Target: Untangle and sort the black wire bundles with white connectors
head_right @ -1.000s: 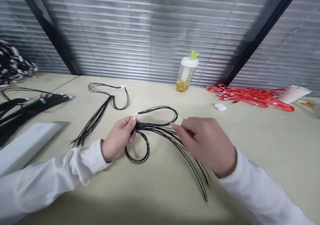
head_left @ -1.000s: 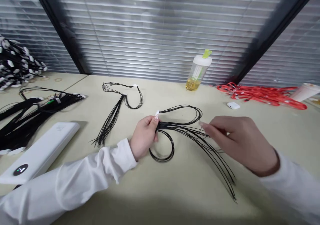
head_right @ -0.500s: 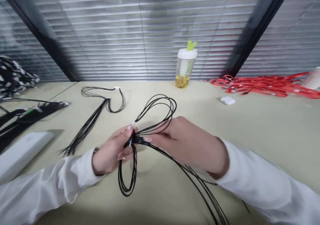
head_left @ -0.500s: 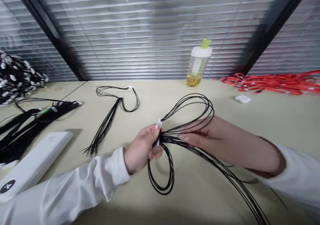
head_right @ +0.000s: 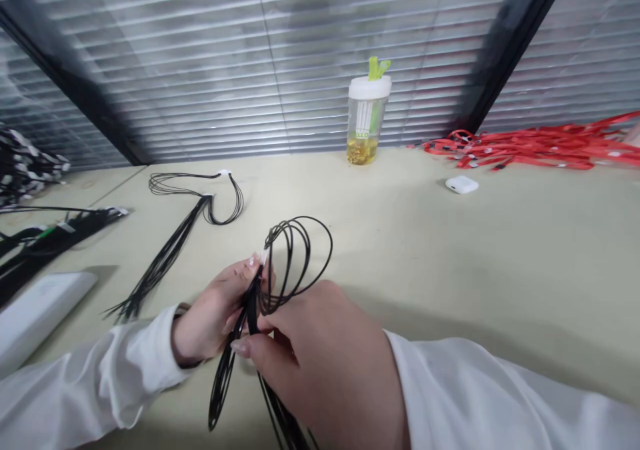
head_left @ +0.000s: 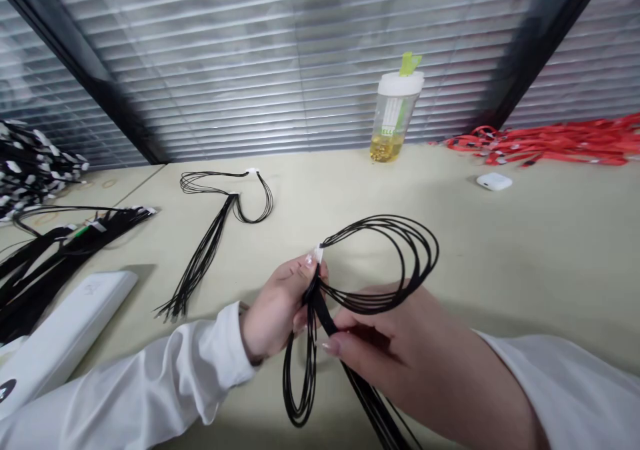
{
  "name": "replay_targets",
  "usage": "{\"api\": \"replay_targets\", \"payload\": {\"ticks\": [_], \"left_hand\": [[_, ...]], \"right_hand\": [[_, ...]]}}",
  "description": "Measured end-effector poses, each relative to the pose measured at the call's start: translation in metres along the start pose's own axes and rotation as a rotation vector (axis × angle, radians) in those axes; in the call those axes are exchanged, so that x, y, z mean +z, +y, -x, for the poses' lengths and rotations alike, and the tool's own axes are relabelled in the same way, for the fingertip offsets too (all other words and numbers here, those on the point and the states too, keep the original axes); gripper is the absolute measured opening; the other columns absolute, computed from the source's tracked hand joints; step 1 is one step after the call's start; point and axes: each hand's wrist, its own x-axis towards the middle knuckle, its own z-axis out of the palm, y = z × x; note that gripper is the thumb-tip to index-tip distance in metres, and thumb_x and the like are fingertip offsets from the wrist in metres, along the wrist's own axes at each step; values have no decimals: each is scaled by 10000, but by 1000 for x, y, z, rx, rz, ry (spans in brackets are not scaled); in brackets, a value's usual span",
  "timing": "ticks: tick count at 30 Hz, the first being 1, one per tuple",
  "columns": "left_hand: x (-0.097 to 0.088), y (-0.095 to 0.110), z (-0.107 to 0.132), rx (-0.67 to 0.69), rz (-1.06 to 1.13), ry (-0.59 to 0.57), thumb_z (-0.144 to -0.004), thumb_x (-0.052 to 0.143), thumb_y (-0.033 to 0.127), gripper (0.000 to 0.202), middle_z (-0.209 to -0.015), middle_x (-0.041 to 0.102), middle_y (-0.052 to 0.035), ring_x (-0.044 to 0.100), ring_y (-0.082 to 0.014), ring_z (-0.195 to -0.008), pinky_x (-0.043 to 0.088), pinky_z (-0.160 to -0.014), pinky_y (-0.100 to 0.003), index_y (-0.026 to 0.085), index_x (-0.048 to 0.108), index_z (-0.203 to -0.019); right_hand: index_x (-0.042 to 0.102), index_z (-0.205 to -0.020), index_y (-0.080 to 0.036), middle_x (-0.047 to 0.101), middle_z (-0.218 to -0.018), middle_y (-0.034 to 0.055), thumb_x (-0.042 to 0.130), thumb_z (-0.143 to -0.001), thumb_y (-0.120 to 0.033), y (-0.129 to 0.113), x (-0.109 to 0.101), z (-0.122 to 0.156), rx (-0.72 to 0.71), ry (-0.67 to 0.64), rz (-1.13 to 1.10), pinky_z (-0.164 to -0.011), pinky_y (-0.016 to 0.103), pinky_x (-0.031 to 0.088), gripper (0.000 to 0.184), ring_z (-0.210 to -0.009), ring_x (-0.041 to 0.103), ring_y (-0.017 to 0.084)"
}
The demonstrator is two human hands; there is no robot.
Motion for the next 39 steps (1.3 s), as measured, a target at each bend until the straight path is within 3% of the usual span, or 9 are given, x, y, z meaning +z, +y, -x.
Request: {"api": "replay_targets", "payload": {"ticks": [7,15,18,20,23,26,31,36,39], "left_hand": [[1,-2,0,-1,20,26,-755,534,478,321,-366,285,84,211,-35,-272,204,-276,-143,167,457,-732],[4,-3,1,44,5,168,-814,478,448,300,-397,335,85,217,-22,-264,189,-263,-130,159,458,-735],[7,-2,1,43,4,208,-846,439,414,286,-386,330,90,221,-19,-255,194,-263,-122,156,451,-724],[8,-1,2,68,-39,202,-853,430,412,294,-389,339,88,253,-18,-263,220,-276,-118,152,451,-718],[9,-2,3,127,-157,173,-845,438,432,300,-393,343,88,286,-23,-277,216,-284,-118,153,458,-735],[7,-5,5,196,-260,155,-839,439,452,303,-389,336,90,293,-31,-280,212,-289,-126,161,456,-754],[4,-9,6,247,-326,220,-851,417,452,305,-380,362,76,305,-43,-301,234,-316,-143,166,449,-752],[2,-12,4,302,-307,222,-843,417,476,305,-448,401,64,325,-50,-329,258,-338,-163,179,449,-780],[1,-14,4,324,-309,226,-851,398,478,303,-437,394,61,333,-60,-350,267,-354,-168,185,448,-792]], "right_hand": [[445,-690,-142,425,-579,-39,523,-780,-281,10,-3,-13,214,-102,-609,-447,163,345,183,-492,408,39],[359,-1117,-218,509,-781,-21,651,-683,-310,18,-23,-22,215,190,-846,-542,239,474,531,-589,520,86],[419,-1137,-208,538,-1046,55,621,-700,-330,12,-54,-17,71,485,-696,-786,312,476,496,-907,568,170],[475,-1123,-216,512,-1138,60,646,-696,-280,2,-72,-11,-62,686,-207,-886,294,422,464,-1020,517,178],[553,-1062,-183,578,-1024,65,557,-786,-335,-9,-74,-8,-226,497,433,-834,299,425,315,-931,541,175],[577,-1038,-139,586,-1001,94,466,-842,-293,-8,-52,-15,-231,218,649,-776,334,421,272,-902,545,203],[554,-1065,-138,598,-879,93,394,-877,-327,-4,-27,-26,-47,-45,622,-724,353,382,311,-837,549,226],[380,-1203,-133,572,-720,20,472,-829,-333,-4,-24,-27,63,-50,210,-609,258,359,434,-686,510,143],[396,-1112,-122,569,-688,5,510,-797,-319,0,-20,-31,94,-118,53,-583,233,346,389,-641,501,117]]}}
